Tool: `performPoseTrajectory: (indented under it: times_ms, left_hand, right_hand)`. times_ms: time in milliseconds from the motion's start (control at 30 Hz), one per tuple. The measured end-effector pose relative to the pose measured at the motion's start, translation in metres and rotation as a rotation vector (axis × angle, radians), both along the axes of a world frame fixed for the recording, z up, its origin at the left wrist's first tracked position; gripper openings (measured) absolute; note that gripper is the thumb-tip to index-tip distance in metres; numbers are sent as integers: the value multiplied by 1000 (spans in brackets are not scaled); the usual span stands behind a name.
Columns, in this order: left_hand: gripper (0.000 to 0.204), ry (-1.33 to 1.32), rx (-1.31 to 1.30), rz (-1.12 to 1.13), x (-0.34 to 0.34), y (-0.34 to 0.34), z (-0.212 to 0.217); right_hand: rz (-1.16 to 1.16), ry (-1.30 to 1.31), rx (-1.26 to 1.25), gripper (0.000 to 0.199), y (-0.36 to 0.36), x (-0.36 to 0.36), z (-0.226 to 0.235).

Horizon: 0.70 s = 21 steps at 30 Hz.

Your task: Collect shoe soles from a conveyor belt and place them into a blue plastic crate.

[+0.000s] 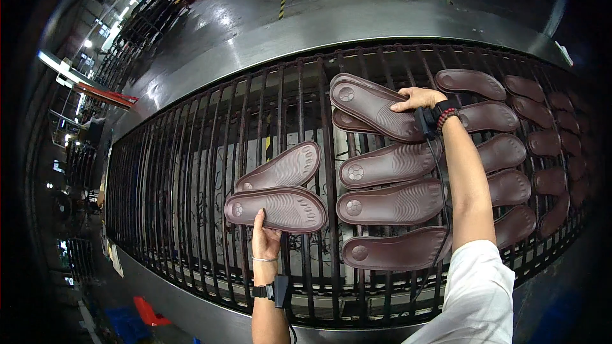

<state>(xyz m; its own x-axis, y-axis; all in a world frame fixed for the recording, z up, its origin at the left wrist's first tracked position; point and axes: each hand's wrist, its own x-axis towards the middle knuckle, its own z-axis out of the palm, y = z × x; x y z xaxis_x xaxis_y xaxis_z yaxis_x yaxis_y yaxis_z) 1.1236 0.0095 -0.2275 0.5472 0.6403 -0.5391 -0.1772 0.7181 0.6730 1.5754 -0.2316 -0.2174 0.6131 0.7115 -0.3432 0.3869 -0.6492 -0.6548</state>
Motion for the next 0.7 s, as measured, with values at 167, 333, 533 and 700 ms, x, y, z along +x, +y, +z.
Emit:
performPoseTrajectory:
  times_ms: [167, 333, 533, 700]
  left_hand:
    - [37, 35, -3, -13, -28, -36, 6]
    - [45, -124, -75, 131, -33, -34, 40]
    - [44, -65, -173, 33, 52, 29, -2]
    - [44, 165, -245, 157, 78, 50, 10]
  right_hand:
    - [29, 22, 99, 76, -9, -24, 28]
    - [112, 291, 214, 66, -25, -37, 85]
    - [126, -37, -21, 67, -58, -59, 70]
    - [166, -703, 389, 48, -45, -103, 59]
